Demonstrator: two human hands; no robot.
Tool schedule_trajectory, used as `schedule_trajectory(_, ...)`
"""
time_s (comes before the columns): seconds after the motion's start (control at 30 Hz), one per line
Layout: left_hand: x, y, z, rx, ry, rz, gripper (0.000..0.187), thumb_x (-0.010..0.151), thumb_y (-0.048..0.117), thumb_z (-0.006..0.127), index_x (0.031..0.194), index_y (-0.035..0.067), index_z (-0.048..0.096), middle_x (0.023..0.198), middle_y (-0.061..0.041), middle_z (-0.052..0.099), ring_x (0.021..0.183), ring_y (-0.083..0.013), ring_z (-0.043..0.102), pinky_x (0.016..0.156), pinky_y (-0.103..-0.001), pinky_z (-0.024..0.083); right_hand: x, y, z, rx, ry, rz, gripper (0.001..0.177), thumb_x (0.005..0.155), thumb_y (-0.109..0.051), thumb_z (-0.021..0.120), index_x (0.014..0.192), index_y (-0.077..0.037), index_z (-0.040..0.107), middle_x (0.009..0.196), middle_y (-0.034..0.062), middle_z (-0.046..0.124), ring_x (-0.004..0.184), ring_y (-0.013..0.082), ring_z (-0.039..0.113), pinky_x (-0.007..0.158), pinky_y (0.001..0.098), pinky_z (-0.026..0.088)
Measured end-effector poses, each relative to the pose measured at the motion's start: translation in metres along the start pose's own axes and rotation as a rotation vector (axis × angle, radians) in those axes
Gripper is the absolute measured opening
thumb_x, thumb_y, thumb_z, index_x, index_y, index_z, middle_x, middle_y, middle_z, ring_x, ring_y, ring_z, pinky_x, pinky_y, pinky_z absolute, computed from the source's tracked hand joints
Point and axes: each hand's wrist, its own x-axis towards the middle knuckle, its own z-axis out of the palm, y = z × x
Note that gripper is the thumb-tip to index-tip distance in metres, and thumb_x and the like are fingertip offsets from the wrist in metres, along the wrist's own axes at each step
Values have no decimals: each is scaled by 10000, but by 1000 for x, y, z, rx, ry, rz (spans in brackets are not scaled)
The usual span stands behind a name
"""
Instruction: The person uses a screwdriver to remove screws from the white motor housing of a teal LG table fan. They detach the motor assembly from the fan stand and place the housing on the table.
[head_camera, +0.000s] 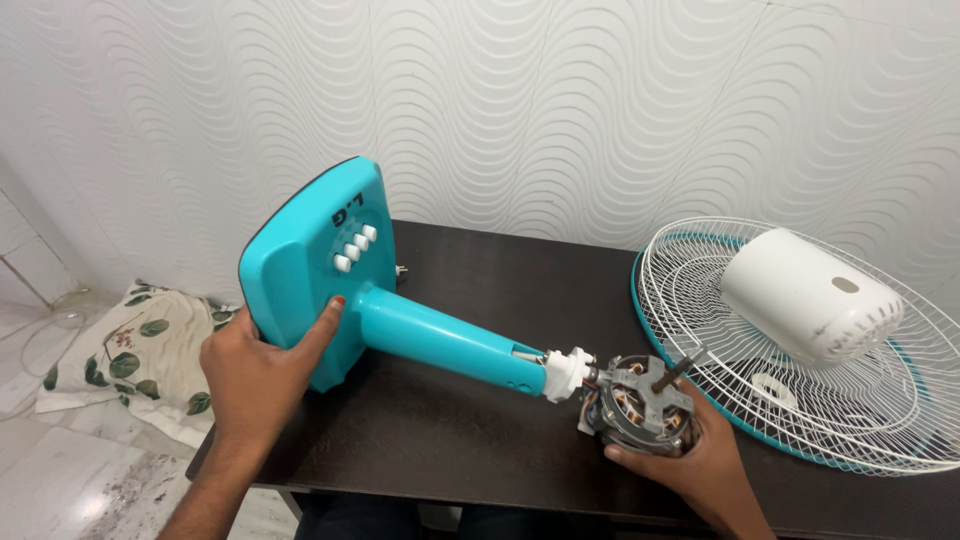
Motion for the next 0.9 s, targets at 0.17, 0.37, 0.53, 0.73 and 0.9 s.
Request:
schedule_trajectory(0.17,-4,-1,-2,20,15,-24,433,839,376,851,753,-18,694,591,-117,676,467,-210,662,488,-342,528,9,-9,8,-45,10,-3,973,567,-42,954,1427,-57,498,1205,113,751,1080,206,748,957,353,604)
schedule_trajectory(0.37,-10,3,-6,89,48,11,446,838,376,866,781,-32,695,579,-132,668,468,-217,659,490,-350,519,24,-5,14,93,2,-61,1084,602,59,870,1539,-91,346,1265,114,695,1112,200,716,971,359,592)
schedule_trajectory(0.53,-18,7,-6,31,77,45,392,858,339,843,836,-29,708,597,-116,679,490,-208,681,488,-339,528,35,3,18,116,53,-91,836,660,73,844,1404,6,468,1205,152,714,1099,231,724,976,375,592)
schedule_trajectory(0.73,-27,13,-4,91,90,36,416,871,353,843,874,-36,694,587,-112,673,474,-229,677,481,-350,532,41,1,30,-22,239,-93,646,701,-3,871,1256,19,542,1147,148,746,1050,203,738,929,346,587)
schedule_trajectory(0.9,-33,26,-5,118,90,-13,441,854,402,828,848,-21,702,565,-110,668,466,-253,672,514,-391,546,44,-2,30,-199,258,-156,507,721,-81,883,1166,27,667,1100,146,787,1013,209,751,915,321,561)
